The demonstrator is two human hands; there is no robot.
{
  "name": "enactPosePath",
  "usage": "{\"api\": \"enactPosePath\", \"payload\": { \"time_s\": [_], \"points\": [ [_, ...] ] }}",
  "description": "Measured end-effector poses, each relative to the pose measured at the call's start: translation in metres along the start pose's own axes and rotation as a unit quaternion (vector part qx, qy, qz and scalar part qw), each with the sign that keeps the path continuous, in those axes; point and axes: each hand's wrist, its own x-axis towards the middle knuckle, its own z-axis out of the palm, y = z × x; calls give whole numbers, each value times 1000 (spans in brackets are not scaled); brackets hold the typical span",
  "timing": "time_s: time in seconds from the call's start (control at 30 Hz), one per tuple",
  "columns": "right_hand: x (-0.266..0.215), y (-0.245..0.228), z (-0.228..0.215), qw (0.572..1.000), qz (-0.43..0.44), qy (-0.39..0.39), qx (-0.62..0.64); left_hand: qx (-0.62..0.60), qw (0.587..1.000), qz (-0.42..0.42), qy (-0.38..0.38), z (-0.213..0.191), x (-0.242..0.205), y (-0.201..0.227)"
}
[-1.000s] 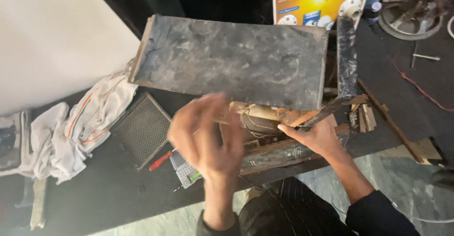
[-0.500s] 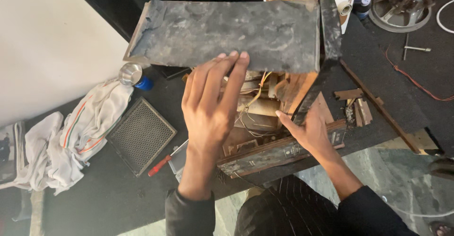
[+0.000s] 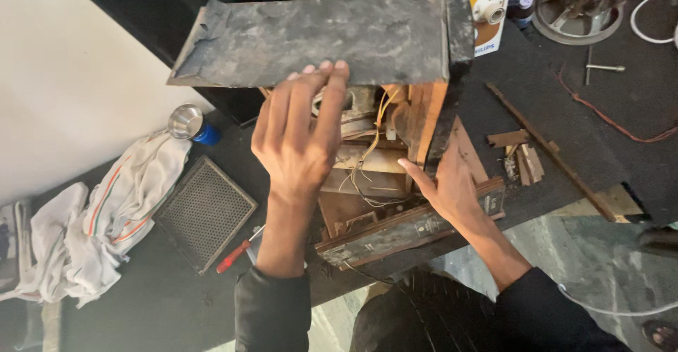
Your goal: The person opens the back panel of a wooden speaker cabinet, adjusts internal wiring, and uses a screwdriver to tighten screws on the front panel. The person then closes the back panel and continues adjusting the front panel.
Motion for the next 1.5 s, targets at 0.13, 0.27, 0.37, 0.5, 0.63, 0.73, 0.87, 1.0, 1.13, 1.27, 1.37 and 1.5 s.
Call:
{"api": "enactPosePath", "payload": {
  "time_s": [0.13, 0.27, 0.37, 0.5, 0.63, 0.73, 0.87, 1.0, 1.13, 1.27, 1.37, 1.5],
  "points": [
    [24, -7, -12, 995, -89, 35, -10, 17, 999, 4, 34, 13, 9, -4],
    [43, -13, -22, 983, -141, 49, -107, 38, 997, -31, 54, 13, 12, -6],
    [59, -16, -27, 999, -35, -2, -11, 70, 995, -36, 67, 9, 14, -9],
    [71, -13, -48, 998, -13, -48, 38, 96, 990, -51, 86, 7, 16, -8],
    [79, -3, -62, 995, -66, -69, 5, 98, 989, -66, 89, 14, 17, -5],
    [84, 1, -61, 995, -62, -79, 17, 104, 989, -64, 87, 16, 19, -5],
    [84, -1, -57, 990, -123, -60, 30, 108, 988, -45, 101, 5, 14, -5],
    [84, -5, -56, 981, -184, -55, -4, 129, 986, -47, 98, -17, -2, -2],
    [89, -16, -55, 980, -185, -73, 9, 144, 982, -54, 106, -29, -9, -5],
    [96, -22, -55, 977, -197, -75, 16, 153, 980, -55, 111, -31, -11, -8],
    [90, -18, -55, 977, -205, -56, -6, 136, 983, -50, 116, -29, -13, -6],
    [71, -8, -55, 975, -221, 2, -18, 65, 992, -33, 103, -20, -9, -4]
  ]
}}
